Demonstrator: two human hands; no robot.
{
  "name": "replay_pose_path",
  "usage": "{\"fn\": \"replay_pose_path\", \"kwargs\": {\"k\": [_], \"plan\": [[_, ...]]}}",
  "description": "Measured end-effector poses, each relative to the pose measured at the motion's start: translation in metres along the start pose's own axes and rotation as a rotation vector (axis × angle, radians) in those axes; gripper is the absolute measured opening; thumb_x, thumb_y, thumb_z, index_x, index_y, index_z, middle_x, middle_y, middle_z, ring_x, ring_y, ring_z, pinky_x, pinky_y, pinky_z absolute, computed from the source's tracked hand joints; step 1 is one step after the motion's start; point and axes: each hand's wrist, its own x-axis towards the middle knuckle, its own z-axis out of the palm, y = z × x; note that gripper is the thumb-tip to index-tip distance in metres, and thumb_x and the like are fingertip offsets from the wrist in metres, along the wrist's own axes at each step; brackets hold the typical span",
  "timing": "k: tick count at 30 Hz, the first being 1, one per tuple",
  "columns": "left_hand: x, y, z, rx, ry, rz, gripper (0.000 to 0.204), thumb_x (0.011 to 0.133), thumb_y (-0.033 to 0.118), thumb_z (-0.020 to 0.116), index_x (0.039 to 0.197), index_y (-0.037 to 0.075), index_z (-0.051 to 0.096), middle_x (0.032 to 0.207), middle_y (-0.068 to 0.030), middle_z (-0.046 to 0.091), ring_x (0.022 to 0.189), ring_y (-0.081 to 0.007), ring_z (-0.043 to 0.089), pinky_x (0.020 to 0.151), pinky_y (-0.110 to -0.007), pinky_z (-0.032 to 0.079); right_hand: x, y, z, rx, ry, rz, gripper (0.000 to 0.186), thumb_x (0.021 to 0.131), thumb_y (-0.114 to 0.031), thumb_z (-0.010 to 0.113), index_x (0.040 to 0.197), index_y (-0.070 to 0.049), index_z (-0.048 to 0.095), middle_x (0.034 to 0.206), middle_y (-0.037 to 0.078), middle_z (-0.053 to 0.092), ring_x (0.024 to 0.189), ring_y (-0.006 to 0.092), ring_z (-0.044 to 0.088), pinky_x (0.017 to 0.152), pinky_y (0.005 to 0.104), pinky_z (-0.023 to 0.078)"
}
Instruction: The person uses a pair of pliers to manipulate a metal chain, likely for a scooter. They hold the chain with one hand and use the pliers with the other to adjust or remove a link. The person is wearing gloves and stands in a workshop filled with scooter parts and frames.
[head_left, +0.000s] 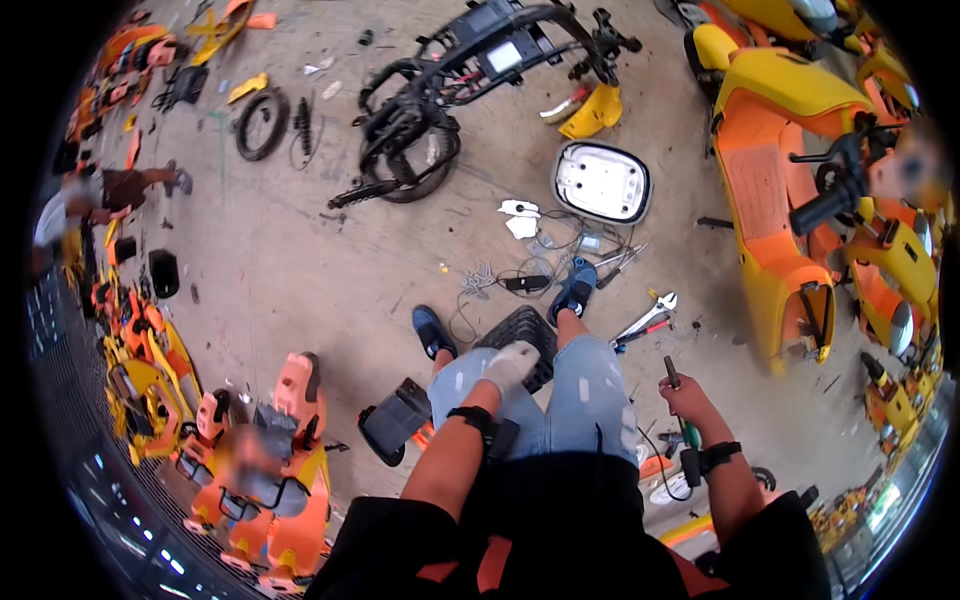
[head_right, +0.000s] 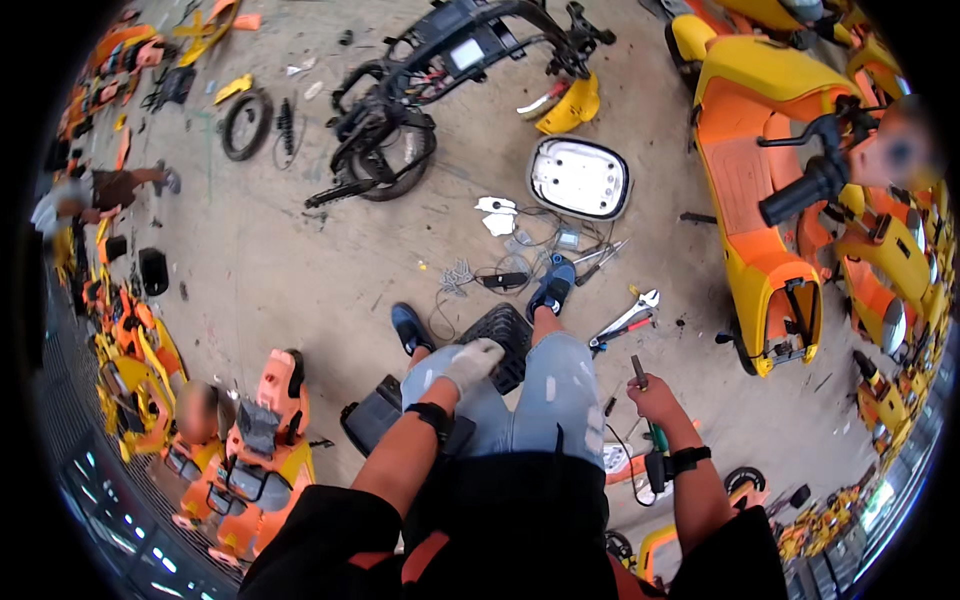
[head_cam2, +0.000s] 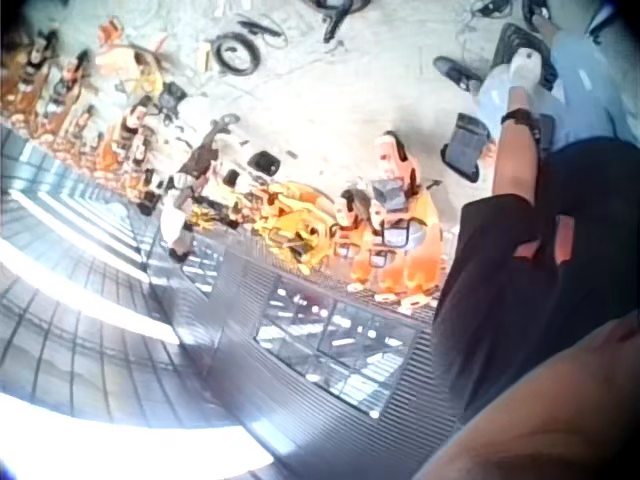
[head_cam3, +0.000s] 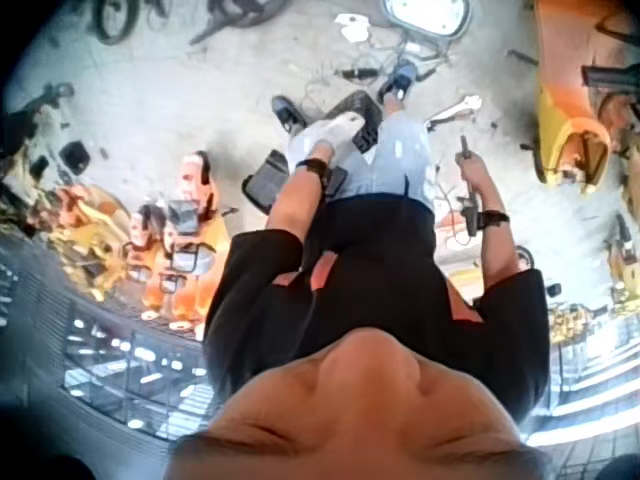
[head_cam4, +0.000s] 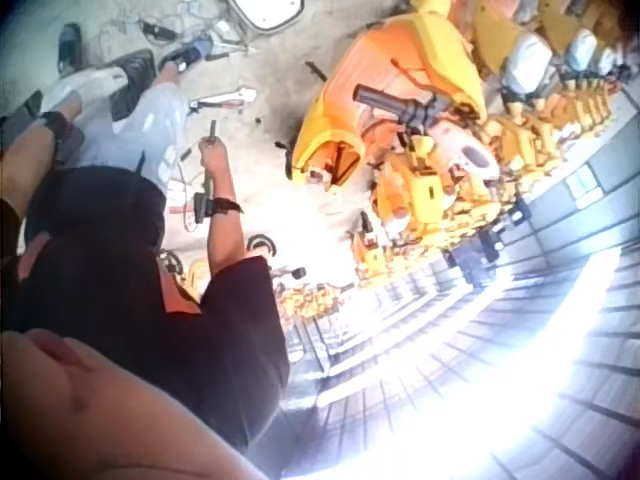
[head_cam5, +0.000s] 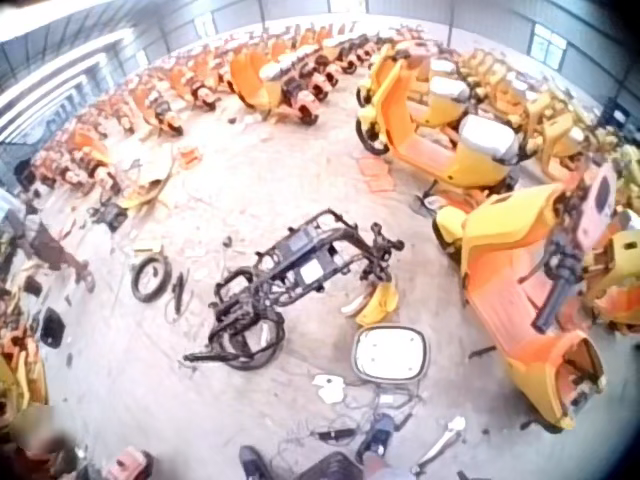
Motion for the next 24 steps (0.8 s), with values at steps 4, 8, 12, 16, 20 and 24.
{"fn": "replay_pose_path", "kwargs": {"k": [4, 8, 12, 16, 20, 24], "plan": [[0.082, -0.009, 0.019, 0.452, -0.278, 0.054, 0.034, 0.091, 0.032, 0.048, 0.101, 0.007, 0.068, 0.106, -0.0193, 0.069, 0.102, -0.04, 0.063, 0.09, -0.046, 0.05, 0.033, -0.089, 0.014, 0.006, -0.204, 0.043, 0.028, 0.089, -0.021, 0.064, 0.105, 0.002, 0.063, 0.073, 0.007, 0.062, 0.055, 0.0169, 0.06, 0.057, 0.0321, 0.05], [0.192, -0.06, -0.003, 0.769, -0.465, -0.165, 0.03, 0.087, 0.022, 0.058, 0.11, 0.008, 0.072, 0.112, -0.0176, 0.07, 0.105, -0.0353, 0.067, 0.092, -0.045, 0.053, 0.137, -0.123, 0.081, 0.196, -0.558, 0.173, 0.033, 0.093, -0.026, 0.063, 0.111, 0.001, 0.061, 0.075, 0.005, 0.062, 0.058, 0.0152, 0.061, 0.058, 0.0305, 0.05], [0.242, -0.177, 0.028, 0.891, -0.271, -0.451, 0.034, 0.087, 0.019, 0.063, 0.118, 0.006, 0.067, 0.13, -0.015, 0.06, 0.121, -0.0348, 0.058, 0.096, -0.041, 0.05, 0.205, -0.135, 0.177, 0.203, -0.767, 0.168, 0.032, 0.097, -0.025, 0.059, 0.116, 0.0, 0.058, 0.078, 0.005, 0.063, 0.064, 0.0126, 0.063, 0.062, 0.0292, 0.049], [0.266, -0.27, 0.068, 0.859, -0.433, -0.515, 0.096, 0.071, 0.032, 0.081, 0.145, -0.002, 0.031, 0.147, -0.0241, 0.036, 0.133, -0.0408, 0.041, 0.107, -0.045, 0.041, 0.245, -0.138, 0.202, 0.216, -0.814, 0.239, 0.035, 0.096, -0.031, 0.06, 0.113, 0.0, 0.058, 0.078, 0.007, 0.063, 0.062, 0.0139, 0.062, 0.061, 0.0305, 0.049], [0.264, -0.289, 0.062, 0.752, -0.419, -0.392, 0.129, 0.058, 0.045, 0.089, 0.148, -0.011, 0.014, 0.146, -0.0289, 0.031, 0.134, -0.0441, 0.037, 0.112, -0.047, 0.036, 0.262, -0.145, 0.177, 0.317, -0.53, 0.205, 0.037, 0.093, -0.029, 0.064, 0.113, 0.001, 0.057, 0.076, 0.011, 0.066, 0.063, 0.0211, 0.064, 0.063, 0.035, 0.052], [0.252, -0.303, 0.055, 0.711, -0.378, -0.236, 0.132, 0.058, 0.055, 0.088, 0.149, -0.008, 0.016, 0.144, -0.0331, 0.03, 0.136, -0.0464, 0.032, 0.114, -0.049, 0.029, 0.263, -0.156, 0.162, 0.032, -0.236, 0.03, 0.038, 0.09, -0.026, 0.068, 0.114, 0.001, 0.056, 0.074, 0.015, 0.067, 0.065, 0.0315, 0.068, 0.063, 0.0397, 0.054]]}}
